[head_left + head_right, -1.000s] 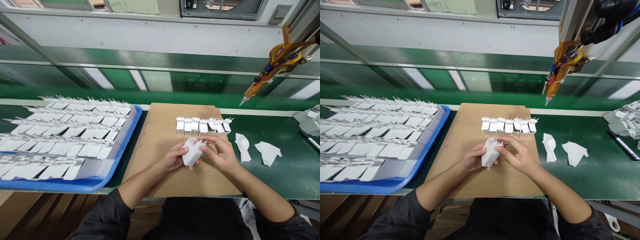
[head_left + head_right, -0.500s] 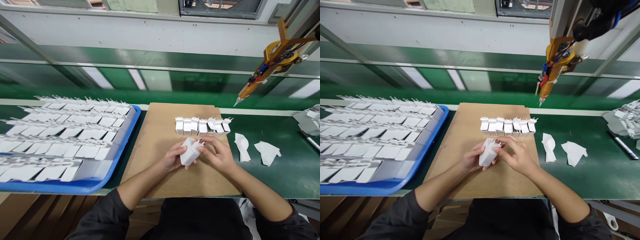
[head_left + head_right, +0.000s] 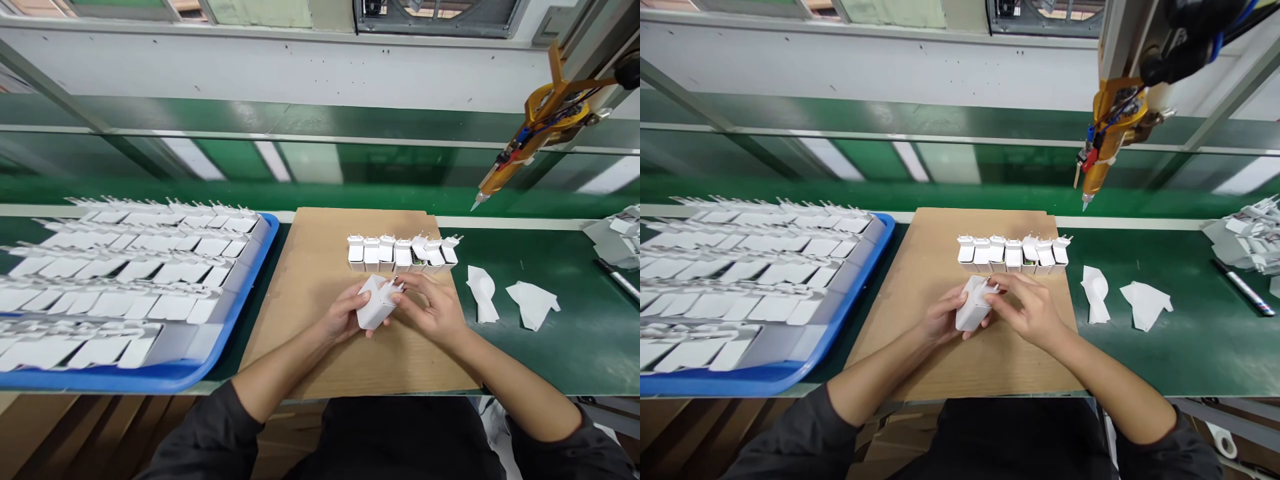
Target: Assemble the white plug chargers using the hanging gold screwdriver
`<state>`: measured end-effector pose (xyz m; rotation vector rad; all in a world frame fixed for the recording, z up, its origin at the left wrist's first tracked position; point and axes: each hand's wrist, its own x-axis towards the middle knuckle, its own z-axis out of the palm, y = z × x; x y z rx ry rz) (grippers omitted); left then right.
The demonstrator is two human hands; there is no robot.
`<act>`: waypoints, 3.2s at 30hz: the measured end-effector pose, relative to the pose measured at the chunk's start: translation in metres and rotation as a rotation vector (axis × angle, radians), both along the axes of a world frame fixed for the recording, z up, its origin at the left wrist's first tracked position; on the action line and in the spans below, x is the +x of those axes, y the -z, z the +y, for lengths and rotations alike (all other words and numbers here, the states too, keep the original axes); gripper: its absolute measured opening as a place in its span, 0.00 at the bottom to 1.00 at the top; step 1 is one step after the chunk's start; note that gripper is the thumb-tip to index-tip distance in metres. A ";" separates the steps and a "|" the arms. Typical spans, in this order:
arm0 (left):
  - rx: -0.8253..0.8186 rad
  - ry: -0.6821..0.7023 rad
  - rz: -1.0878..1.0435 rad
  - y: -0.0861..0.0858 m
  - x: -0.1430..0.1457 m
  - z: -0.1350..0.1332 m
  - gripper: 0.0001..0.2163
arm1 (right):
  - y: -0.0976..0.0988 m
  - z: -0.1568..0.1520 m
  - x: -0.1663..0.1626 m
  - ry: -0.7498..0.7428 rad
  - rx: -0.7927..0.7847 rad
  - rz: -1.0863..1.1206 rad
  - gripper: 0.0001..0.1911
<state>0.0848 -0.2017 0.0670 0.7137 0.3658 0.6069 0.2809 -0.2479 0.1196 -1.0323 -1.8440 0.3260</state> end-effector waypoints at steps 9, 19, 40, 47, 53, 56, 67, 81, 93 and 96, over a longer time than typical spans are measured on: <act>0.040 0.060 -0.052 -0.004 -0.002 0.001 0.25 | -0.001 -0.003 0.000 -0.063 -0.136 0.160 0.07; 0.104 -0.077 0.013 -0.018 0.000 -0.001 0.24 | 0.000 0.000 0.010 0.011 -0.225 0.268 0.08; 0.629 -0.470 0.295 -0.020 -0.001 -0.004 0.19 | -0.018 0.002 0.012 0.002 0.047 0.034 0.11; 0.650 -0.369 0.311 -0.014 -0.003 0.002 0.21 | -0.022 0.004 0.017 -0.087 0.083 -0.045 0.12; 0.534 -0.254 0.300 -0.015 -0.004 0.002 0.23 | -0.023 0.003 0.019 -0.152 0.111 -0.096 0.14; 0.446 -0.195 0.272 -0.014 -0.004 0.002 0.25 | -0.023 0.004 0.020 -0.172 0.111 -0.101 0.15; 0.222 -0.027 0.151 -0.013 -0.002 0.002 0.28 | -0.021 0.005 0.020 -0.249 0.115 -0.083 0.12; 0.117 0.017 0.078 -0.009 -0.002 0.003 0.32 | -0.017 0.006 0.014 -0.233 0.190 -0.058 0.10; 0.112 0.035 0.057 -0.010 -0.001 0.004 0.30 | -0.016 0.006 0.013 -0.278 0.170 -0.019 0.08; 0.106 0.059 0.055 -0.008 -0.002 0.004 0.31 | -0.016 0.006 0.014 -0.306 0.157 -0.010 0.09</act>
